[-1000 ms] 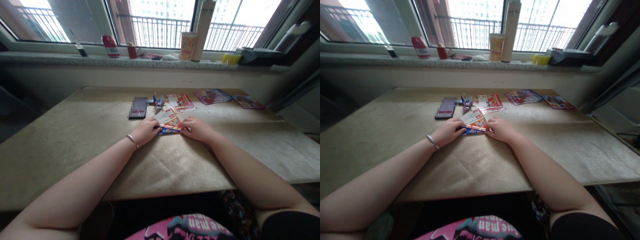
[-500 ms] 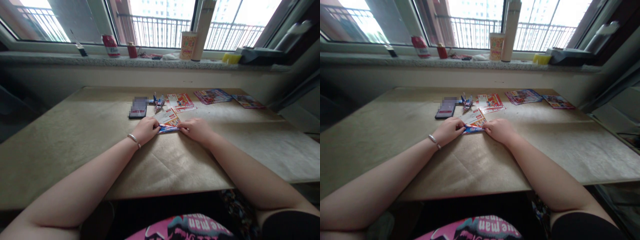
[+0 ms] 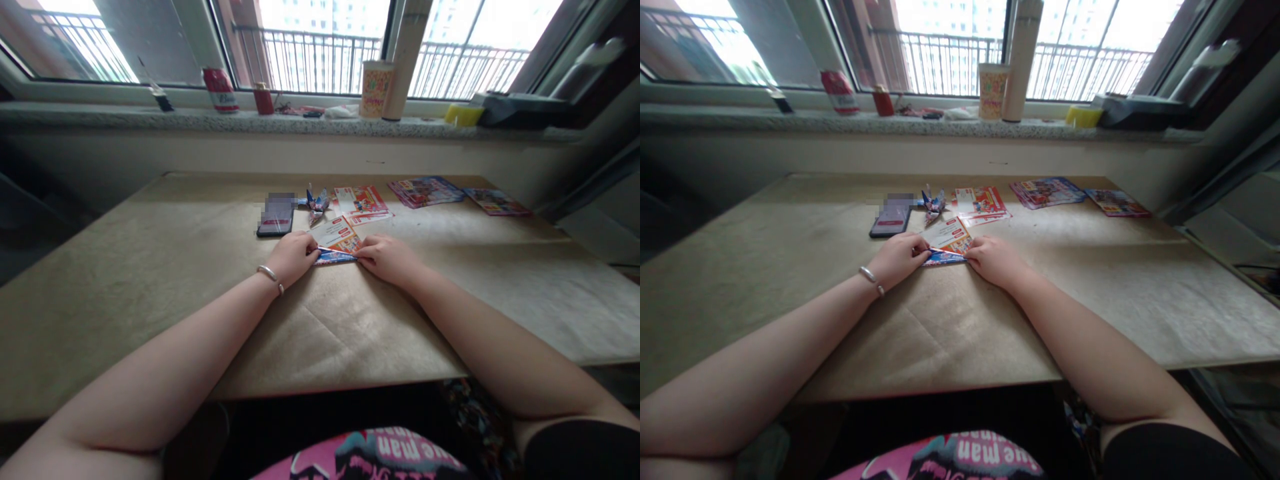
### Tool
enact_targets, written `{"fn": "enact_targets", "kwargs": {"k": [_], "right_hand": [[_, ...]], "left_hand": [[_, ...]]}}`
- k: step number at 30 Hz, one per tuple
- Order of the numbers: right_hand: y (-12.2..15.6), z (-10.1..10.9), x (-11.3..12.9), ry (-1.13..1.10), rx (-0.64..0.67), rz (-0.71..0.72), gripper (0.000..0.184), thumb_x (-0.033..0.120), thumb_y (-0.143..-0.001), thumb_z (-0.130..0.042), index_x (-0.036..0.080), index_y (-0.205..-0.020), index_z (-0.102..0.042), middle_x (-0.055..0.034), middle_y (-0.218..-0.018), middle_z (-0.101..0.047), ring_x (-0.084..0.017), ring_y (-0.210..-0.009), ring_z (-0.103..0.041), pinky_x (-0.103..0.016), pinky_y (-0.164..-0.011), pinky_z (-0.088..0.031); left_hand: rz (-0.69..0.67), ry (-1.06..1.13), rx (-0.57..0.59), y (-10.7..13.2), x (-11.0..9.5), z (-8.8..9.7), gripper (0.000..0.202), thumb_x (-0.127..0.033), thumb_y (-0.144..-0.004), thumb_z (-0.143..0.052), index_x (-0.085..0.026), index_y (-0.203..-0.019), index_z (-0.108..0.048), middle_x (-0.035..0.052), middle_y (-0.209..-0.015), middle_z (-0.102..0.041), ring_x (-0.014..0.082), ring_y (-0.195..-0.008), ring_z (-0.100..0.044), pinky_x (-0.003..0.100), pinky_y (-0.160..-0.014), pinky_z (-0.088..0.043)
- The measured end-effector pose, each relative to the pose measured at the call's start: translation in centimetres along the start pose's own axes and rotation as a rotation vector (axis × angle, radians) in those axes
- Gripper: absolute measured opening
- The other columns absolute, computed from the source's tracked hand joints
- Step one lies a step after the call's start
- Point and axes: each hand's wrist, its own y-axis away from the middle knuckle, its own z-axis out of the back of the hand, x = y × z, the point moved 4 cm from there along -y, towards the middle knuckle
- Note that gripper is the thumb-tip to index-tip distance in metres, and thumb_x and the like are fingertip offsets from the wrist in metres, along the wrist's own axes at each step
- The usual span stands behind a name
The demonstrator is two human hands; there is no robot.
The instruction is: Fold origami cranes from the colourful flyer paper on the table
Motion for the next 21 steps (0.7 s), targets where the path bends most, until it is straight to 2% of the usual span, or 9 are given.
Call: {"fn": "enact_targets", "kwargs": {"k": [7,11,14,17,21], "right_hand": [[-0.1,0.0,0.0,0.013,0.019,-0.015,0.028,0.025,-0.093,-0.05,0.02,-0.1,-0.077,-0.009,-0.098,-0.07,-0.02,-0.091,-0.062,-0.029,-0.084,-0.043],[-0.1,0.0,0.2,0.036,0.03,-0.014,0.03,0.026,-0.094,-0.048,0.02,-0.101,-0.077,-0.0089,-0.099,-0.07,-0.02,-0.092,-0.062,-0.03,-0.083,-0.043],[-0.1,0.0,0.3,0.065,0.04,-0.02,0.03,0.024,-0.094,-0.048,0.02,-0.101,-0.076,-0.0092,-0.099,-0.07,-0.02,-0.091,-0.062,-0.03,-0.084,-0.043],[-0.1,0.0,0.3,0.09,0.05,-0.045,0.03,0.024,-0.094,-0.048,0.019,-0.1,-0.076,-0.0097,-0.1,-0.07,-0.02,-0.091,-0.062,-0.03,-0.084,-0.043],[-0.1,0.0,0.4,0.113,0.058,-0.06,0.03,0.023,-0.094,-0.047,0.019,-0.1,-0.076,-0.0102,-0.101,-0.07,-0.021,-0.092,-0.062,-0.03,-0.084,-0.043]], "left_hand": [[0.037,-0.004,0.021,0.0,-0.3,0.1,0.013,-0.025,-0.082,-0.059,-0.016,-0.077,-0.067,0.006,-0.082,-0.065,0.0191,-0.076,-0.06,0.031,-0.073,-0.048],[0.035,0.015,-0.032,0.1,-0.2,0.1,0.014,-0.021,-0.08,-0.06,-0.017,-0.091,-0.067,0.0052,-0.092,-0.066,0.0163,-0.075,-0.06,0.03,-0.075,-0.05],[-0.079,0.029,-0.049,0.3,-0.4,0.3,0.018,-0.022,-0.086,-0.054,-0.017,-0.092,-0.07,0.0076,-0.101,-0.065,0.017,-0.084,-0.063,0.03,-0.08,-0.051],[-0.215,-0.015,0.004,0.7,-1.0,0.4,0.027,-0.026,-0.092,-0.048,-0.014,-0.089,-0.072,0.0105,-0.098,-0.068,0.0202,-0.09,-0.063,0.033,-0.085,-0.051],[-0.313,-0.123,0.058,1.3,-1.9,0.8,0.029,-0.027,-0.093,-0.047,-0.015,-0.096,-0.073,0.0107,-0.1,-0.071,0.0217,-0.091,-0.064,0.035,-0.085,-0.051]]}}
